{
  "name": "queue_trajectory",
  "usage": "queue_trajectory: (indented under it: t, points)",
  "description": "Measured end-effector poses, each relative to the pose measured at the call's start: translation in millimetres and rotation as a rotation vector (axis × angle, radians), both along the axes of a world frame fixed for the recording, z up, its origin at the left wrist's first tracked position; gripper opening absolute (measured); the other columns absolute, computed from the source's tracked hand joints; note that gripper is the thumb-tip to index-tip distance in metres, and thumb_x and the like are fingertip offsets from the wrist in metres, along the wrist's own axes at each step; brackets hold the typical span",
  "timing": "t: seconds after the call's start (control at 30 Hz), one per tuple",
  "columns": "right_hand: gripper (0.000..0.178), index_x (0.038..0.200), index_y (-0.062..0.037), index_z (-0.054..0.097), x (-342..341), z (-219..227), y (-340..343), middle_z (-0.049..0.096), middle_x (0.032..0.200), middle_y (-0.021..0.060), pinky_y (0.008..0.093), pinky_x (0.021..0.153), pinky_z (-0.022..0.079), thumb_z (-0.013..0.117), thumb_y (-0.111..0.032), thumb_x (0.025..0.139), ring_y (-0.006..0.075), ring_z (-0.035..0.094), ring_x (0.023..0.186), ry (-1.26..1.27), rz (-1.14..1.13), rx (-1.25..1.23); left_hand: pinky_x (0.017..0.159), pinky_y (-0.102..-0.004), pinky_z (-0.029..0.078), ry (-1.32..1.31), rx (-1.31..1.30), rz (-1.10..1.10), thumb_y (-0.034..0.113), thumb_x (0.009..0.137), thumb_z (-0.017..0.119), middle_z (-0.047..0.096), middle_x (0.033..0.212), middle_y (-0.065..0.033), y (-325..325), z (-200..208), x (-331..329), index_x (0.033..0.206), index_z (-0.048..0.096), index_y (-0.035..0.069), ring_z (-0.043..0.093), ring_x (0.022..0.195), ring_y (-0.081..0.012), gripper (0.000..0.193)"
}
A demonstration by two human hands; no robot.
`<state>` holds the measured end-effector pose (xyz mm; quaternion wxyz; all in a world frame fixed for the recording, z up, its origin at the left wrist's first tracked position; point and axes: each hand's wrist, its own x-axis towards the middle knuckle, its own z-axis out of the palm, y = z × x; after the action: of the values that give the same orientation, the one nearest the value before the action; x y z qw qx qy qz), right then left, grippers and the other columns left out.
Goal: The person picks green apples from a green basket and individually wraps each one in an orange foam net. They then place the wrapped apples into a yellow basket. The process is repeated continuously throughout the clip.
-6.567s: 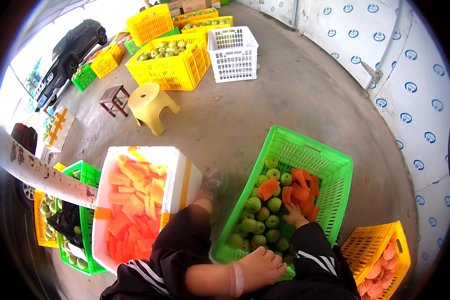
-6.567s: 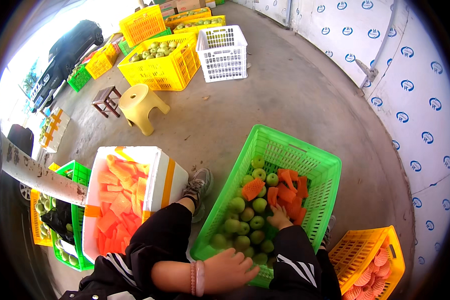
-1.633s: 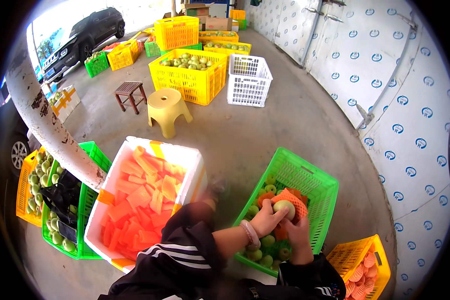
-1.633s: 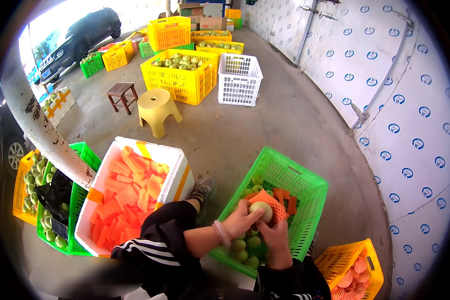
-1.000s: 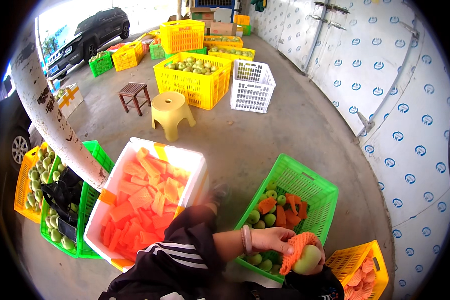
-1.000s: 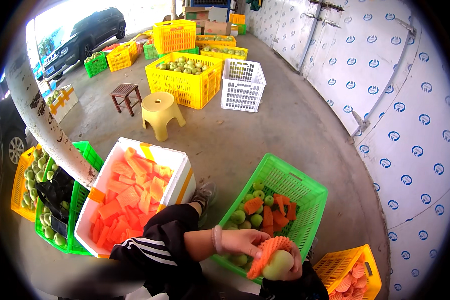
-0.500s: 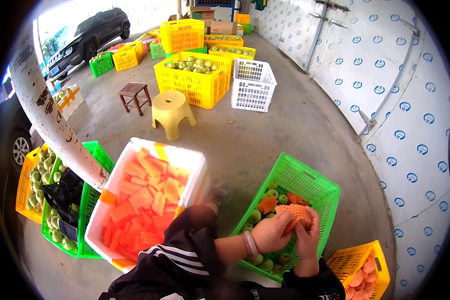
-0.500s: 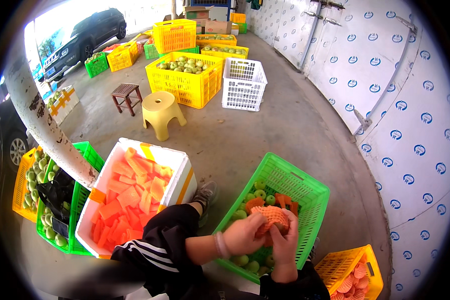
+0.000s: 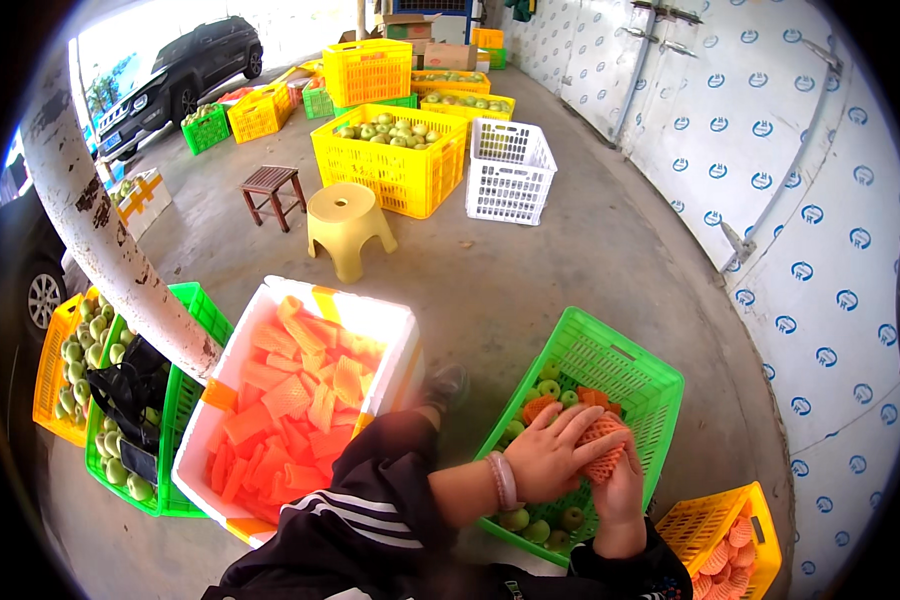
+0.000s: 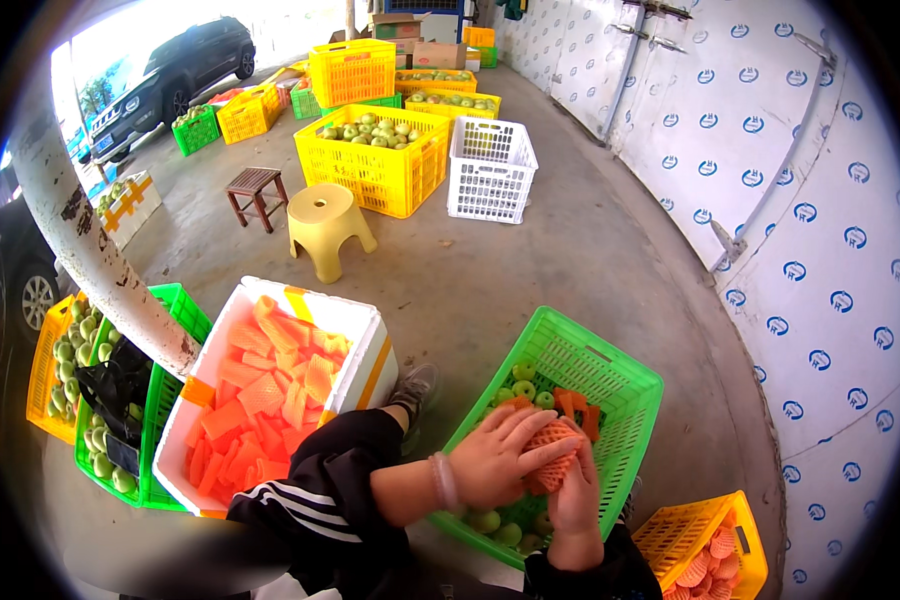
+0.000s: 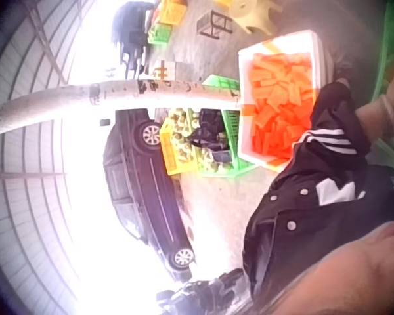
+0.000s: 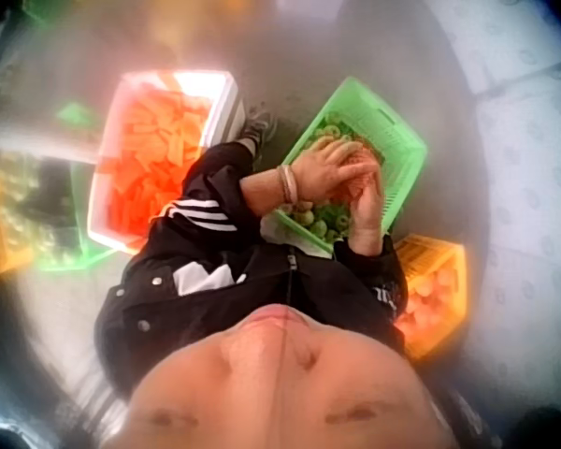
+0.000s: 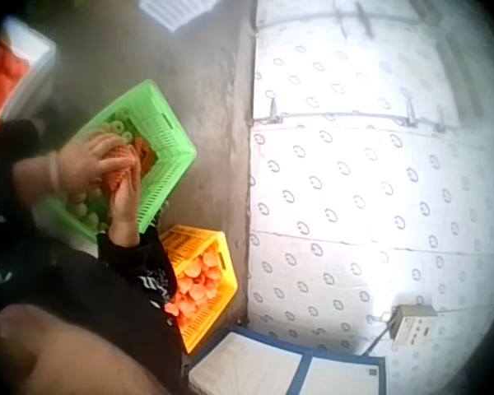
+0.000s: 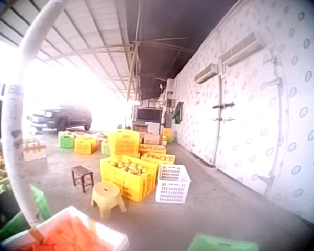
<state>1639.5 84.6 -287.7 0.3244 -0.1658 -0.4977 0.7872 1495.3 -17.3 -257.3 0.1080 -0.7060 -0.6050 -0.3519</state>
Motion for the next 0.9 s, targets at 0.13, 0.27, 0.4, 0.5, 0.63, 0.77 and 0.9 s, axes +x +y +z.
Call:
queue_trajectory:
  t: [0.13, 0.27, 0.4, 0.5, 0.63, 0.77, 0.9]
  points:
    - [0.047, 0.147, -0.0003, 0.032, 21, 9, 0, 0.047, 0.14, 0.0147, 0.0351, 0.103, 0.042, 0.034, -0.019, 0.104, 0.0217, 0.05, 0.125, -0.137, 0.096, 0.018, 0.096, -0.0425, 0.047, -0.422, -0.335, -0.068, 0.019, 0.077, 0.075, 0.051, 0.127, -0.0211, 10, -10, 2, 0.141, 0.043, 0.014, 0.054, 0.115, -0.0375, 0.071]
    - [0.048, 0.147, 0.0017, 0.032, 34, 21, 17, 0.043, 0.144, 0.0132, 0.0308, 0.105, 0.037, 0.032, -0.02, 0.104, 0.0201, 0.05, 0.124, -0.3, 0.134, 0.338, 0.088, -0.0332, 0.052, -1.262, -0.147, -0.295, 0.012, 0.082, 0.077, 0.059, 0.119, -0.0091, 24, -21, 2, 0.138, 0.04, 0.005, 0.059, 0.107, -0.018, 0.068]
    - [0.071, 0.147, -0.0002, 0.03, 14, 19, 6, 0.046, 0.135, 0.0136, 0.0347, 0.104, 0.039, 0.068, -0.02, 0.09, 0.0222, 0.046, 0.124, -0.251, -0.047, 0.313, 0.09, -0.0315, 0.051, -1.615, -0.266, -0.309, 0.002, 0.081, 0.075, 0.057, 0.12, -0.0073, 14, -30, -5, 0.134, 0.04, 0.004, 0.059, 0.107, -0.0159, 0.063]
    - [0.071, 0.145, -0.0006, 0.034, 6, 9, -3, 0.047, 0.132, 0.0126, 0.0342, 0.103, 0.041, 0.073, -0.015, 0.086, 0.0197, 0.047, 0.123, -0.098, -0.006, 0.253, 0.095, -0.033, 0.048, -1.472, -0.343, -0.453, 0.005, 0.079, 0.077, 0.054, 0.126, -0.008, 20, -44, 11, 0.136, 0.04, 0.005, 0.055, 0.114, -0.0161, 0.068]
    - [0.063, 0.138, -0.0008, 0.043, 7, -9, -3, 0.051, 0.124, 0.0099, 0.0316, 0.098, 0.045, 0.072, -0.008, 0.083, 0.0163, 0.05, 0.116, -0.207, -0.052, 0.125, 0.095, -0.0339, 0.048, -1.055, -0.375, -0.38, 0.005, 0.08, 0.073, 0.054, 0.124, -0.0122, 24, -41, 24, 0.138, 0.036, 0.002, 0.055, 0.114, -0.0194, 0.069]
    - [0.056, 0.133, -0.0011, 0.047, 12, -9, 3, 0.056, 0.116, 0.0071, 0.0299, 0.092, 0.048, 0.069, -0.006, 0.082, 0.0144, 0.055, 0.107, -0.089, -0.105, -0.091, 0.109, -0.0367, 0.036, -1.071, -0.461, -0.557, 0.002, 0.077, 0.074, 0.037, 0.144, -0.0159, 25, -35, 26, 0.151, 0.017, 0.005, 0.04, 0.133, -0.0248, 0.094]
    - [0.055, 0.134, -0.0021, 0.049, 29, 11, 21, 0.057, 0.117, 0.0068, 0.0326, 0.095, 0.046, 0.068, -0.007, 0.082, 0.0151, 0.054, 0.11, -0.143, -0.219, 0.088, 0.094, -0.0373, 0.051, -1.132, -0.532, -0.433, -0.003, 0.083, 0.065, 0.043, 0.136, -0.0193, 11, -35, 20, 0.154, -0.006, 0.014, 0.061, 0.11, -0.0264, 0.102]
